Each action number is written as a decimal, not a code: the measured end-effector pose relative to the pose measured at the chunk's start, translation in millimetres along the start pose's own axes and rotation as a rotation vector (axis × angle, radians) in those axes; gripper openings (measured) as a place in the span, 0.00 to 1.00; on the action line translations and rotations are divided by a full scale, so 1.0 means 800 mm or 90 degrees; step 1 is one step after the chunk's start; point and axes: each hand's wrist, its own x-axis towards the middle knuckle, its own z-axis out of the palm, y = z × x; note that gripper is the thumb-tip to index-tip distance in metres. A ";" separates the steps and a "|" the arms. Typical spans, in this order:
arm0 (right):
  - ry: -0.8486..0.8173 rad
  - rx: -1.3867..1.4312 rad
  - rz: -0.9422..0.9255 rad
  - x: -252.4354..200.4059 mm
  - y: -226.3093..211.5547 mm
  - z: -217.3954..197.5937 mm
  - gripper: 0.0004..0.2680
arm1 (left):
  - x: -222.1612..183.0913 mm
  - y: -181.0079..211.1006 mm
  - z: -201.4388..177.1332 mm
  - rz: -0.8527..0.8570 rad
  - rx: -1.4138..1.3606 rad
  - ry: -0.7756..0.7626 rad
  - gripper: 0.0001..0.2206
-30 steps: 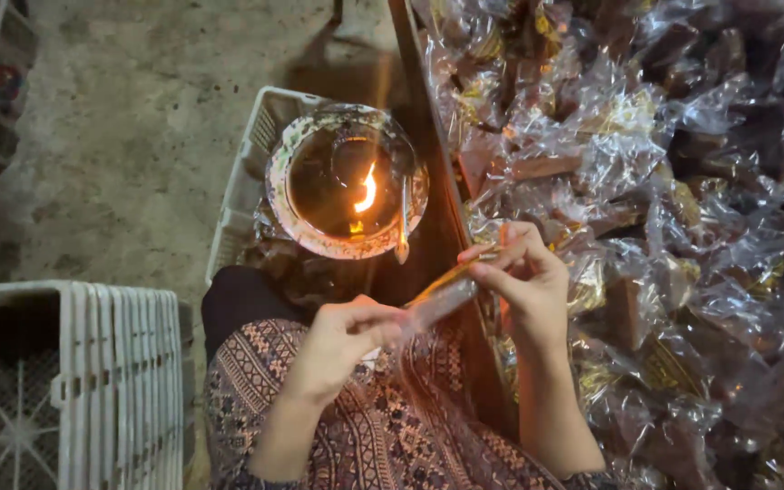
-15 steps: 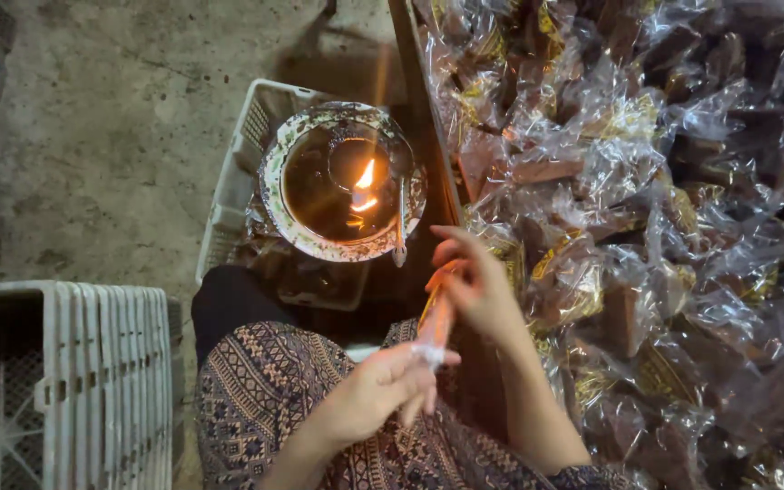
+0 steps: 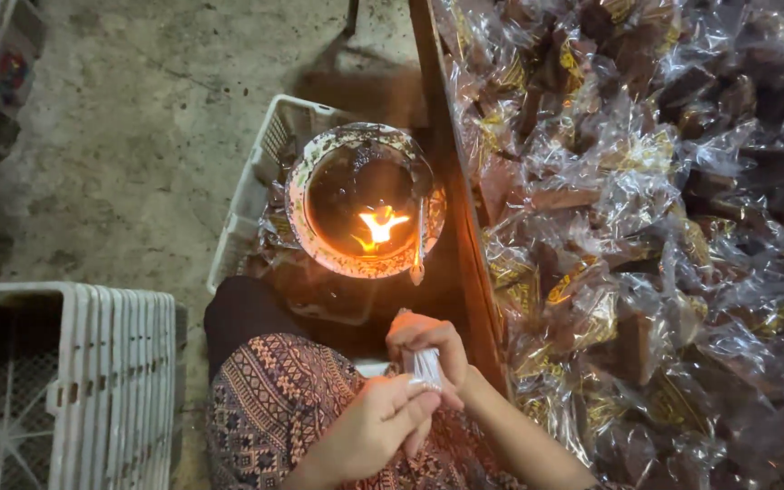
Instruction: Sealing plastic bags by melting the edges over a candle flame
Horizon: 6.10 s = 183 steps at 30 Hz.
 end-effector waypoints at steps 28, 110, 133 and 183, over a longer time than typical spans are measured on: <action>0.471 0.018 0.623 0.080 -0.026 -0.003 0.09 | 0.078 -0.133 -0.068 -0.116 -0.467 0.148 0.16; 0.394 -0.846 0.814 0.146 -0.195 -0.335 0.19 | 0.131 -0.303 -0.120 -0.125 -0.564 0.393 0.20; 0.080 -0.247 0.039 0.029 -0.041 0.029 0.37 | 0.049 -0.038 -0.035 0.433 0.012 0.398 0.29; 0.369 0.175 0.314 0.005 -0.019 -0.007 0.13 | 0.035 -0.045 -0.093 0.622 0.447 0.832 0.10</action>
